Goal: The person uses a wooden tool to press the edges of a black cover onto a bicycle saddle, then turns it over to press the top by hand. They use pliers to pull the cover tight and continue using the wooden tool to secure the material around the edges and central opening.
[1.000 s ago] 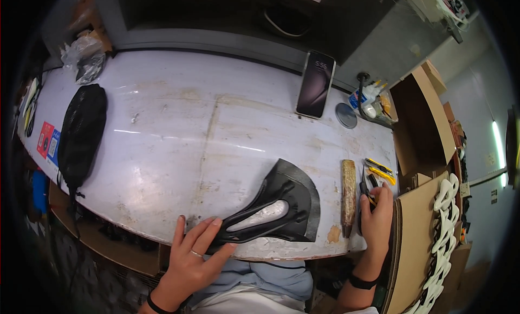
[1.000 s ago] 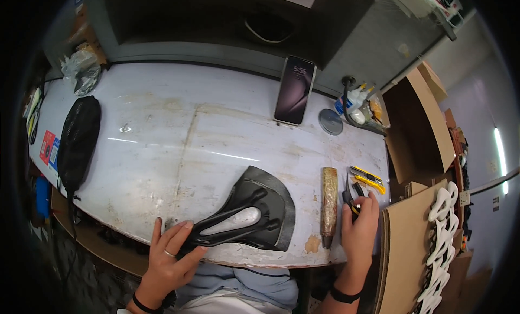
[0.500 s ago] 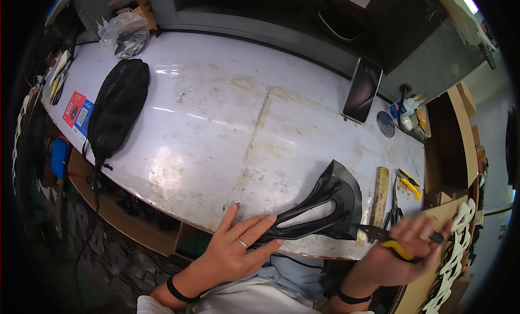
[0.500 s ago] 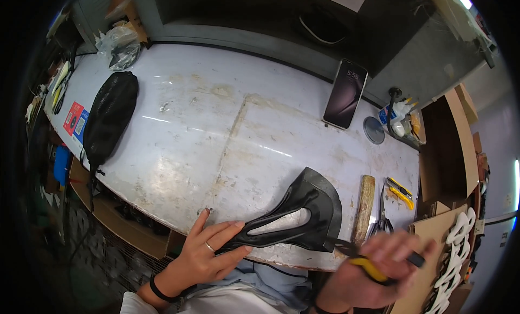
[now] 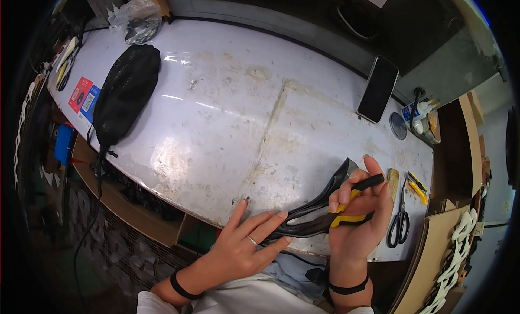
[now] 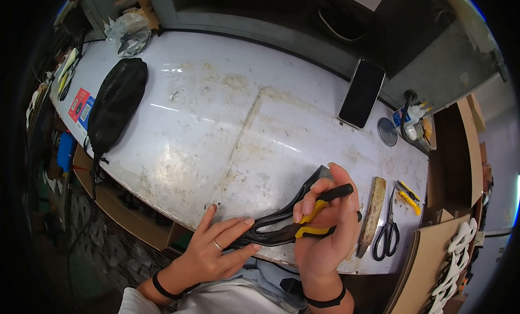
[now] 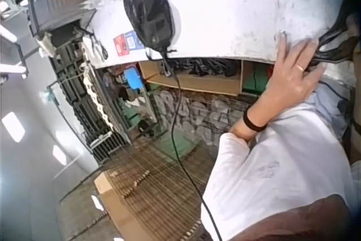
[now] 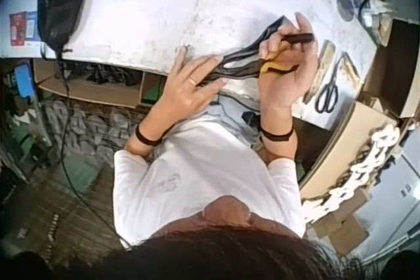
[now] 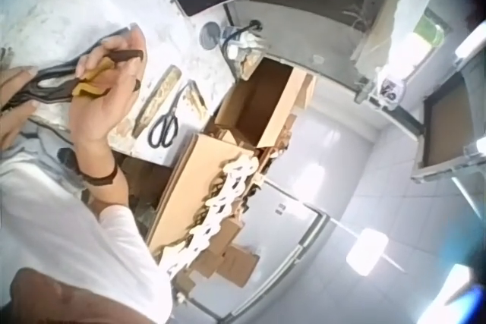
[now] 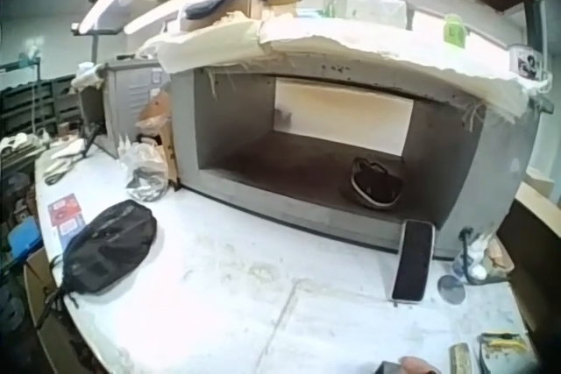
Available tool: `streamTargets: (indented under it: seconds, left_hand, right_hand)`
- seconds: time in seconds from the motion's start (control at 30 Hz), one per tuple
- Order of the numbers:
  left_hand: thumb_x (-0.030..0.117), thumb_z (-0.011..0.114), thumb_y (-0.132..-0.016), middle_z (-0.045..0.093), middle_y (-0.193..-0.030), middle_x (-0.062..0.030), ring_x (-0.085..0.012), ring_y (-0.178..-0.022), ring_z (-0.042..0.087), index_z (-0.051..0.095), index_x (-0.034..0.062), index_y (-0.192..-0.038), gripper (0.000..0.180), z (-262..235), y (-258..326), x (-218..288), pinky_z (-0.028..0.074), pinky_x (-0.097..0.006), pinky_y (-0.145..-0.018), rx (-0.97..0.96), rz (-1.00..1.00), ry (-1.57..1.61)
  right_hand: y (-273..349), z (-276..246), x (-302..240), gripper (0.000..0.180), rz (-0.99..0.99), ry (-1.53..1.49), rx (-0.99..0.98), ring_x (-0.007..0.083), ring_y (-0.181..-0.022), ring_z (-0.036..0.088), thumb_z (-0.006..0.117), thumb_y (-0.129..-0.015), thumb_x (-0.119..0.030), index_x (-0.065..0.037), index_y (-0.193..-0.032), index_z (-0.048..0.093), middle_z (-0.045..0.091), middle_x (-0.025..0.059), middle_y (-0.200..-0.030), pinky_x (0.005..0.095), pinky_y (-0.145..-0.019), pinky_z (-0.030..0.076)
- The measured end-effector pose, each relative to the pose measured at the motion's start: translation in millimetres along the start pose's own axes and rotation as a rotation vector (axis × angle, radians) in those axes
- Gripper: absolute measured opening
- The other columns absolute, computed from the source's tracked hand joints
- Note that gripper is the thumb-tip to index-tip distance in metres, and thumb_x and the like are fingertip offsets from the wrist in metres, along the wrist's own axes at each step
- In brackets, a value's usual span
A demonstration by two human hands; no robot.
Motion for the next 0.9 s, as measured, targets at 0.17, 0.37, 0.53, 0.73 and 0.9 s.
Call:
streamTargets:
  seconds: [0.17,0.37,0.53,0.73,0.9]
  left_hand:
    - [0.015,0.087,-0.085,0.068,-0.152,-0.0143,-0.0314,-0.123,0.073,0.084,0.0254,-0.115,0.033,3,4,1,0.037,-0.070,-0.123,0.000,0.003,-0.009]
    - [0.013,0.085,-0.085,0.068,-0.150,-0.0146,-0.0333,-0.118,0.075,0.084,0.0262,-0.119,0.037,0,-2,-4,0.043,-0.070,-0.119,-0.041,-0.010,0.070]
    - [0.012,0.083,-0.083,0.068,-0.149,-0.0181,-0.0347,-0.118,0.074,0.085,0.0236,-0.118,0.037,0,-10,-9,0.043,-0.069,-0.119,-0.073,0.054,0.028]
    - [0.020,0.083,-0.086,0.065,-0.152,-0.0212,-0.0335,-0.121,0.072,0.085,0.0191,-0.117,0.031,-2,-12,-7,0.049,-0.065,-0.113,-0.082,0.094,-0.048]
    - [0.028,0.084,-0.090,0.059,-0.157,-0.0243,-0.0380,-0.133,0.066,0.081,0.0196,-0.127,0.038,10,-2,9,0.040,-0.070,-0.118,-0.089,0.056,-0.140]
  right_hand:
    - [0,-7,-3,0.039,0.033,-0.046,0.051,0.0124,-0.071,0.051,0.044,-0.119,-0.043,-0.009,-0.128,0.062,0.056,0.0022,-0.095,0.0302,-0.060,0.047]
    - [-10,-10,-4,0.032,0.120,-0.254,0.039,0.0130,-0.065,0.044,0.046,-0.120,-0.043,-0.014,-0.108,0.052,0.047,0.0005,-0.085,0.0311,-0.055,0.041]
    - [-11,-14,-5,0.034,0.070,-0.258,0.199,0.0119,-0.064,0.041,0.049,-0.119,-0.046,-0.016,-0.105,0.056,0.046,-0.0006,-0.084,0.0311,-0.055,0.040]
    - [1,-6,-4,0.033,-0.108,-0.096,0.159,0.0109,-0.066,0.039,0.046,-0.119,-0.044,-0.015,-0.109,0.056,0.043,-0.0016,-0.085,0.0285,-0.054,0.038]
    - [11,-6,-8,0.033,-0.217,-0.033,-0.011,0.0154,-0.068,0.044,0.050,-0.118,-0.041,-0.008,-0.116,0.046,0.047,0.0075,-0.091,0.0334,-0.058,0.045]
Point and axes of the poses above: each hand's wrist, its own y-axis away from the middle knuckle, its own z-axis out of the palm, x = y × z, the point moved 6 cm from there along -y, towards the middle knuckle
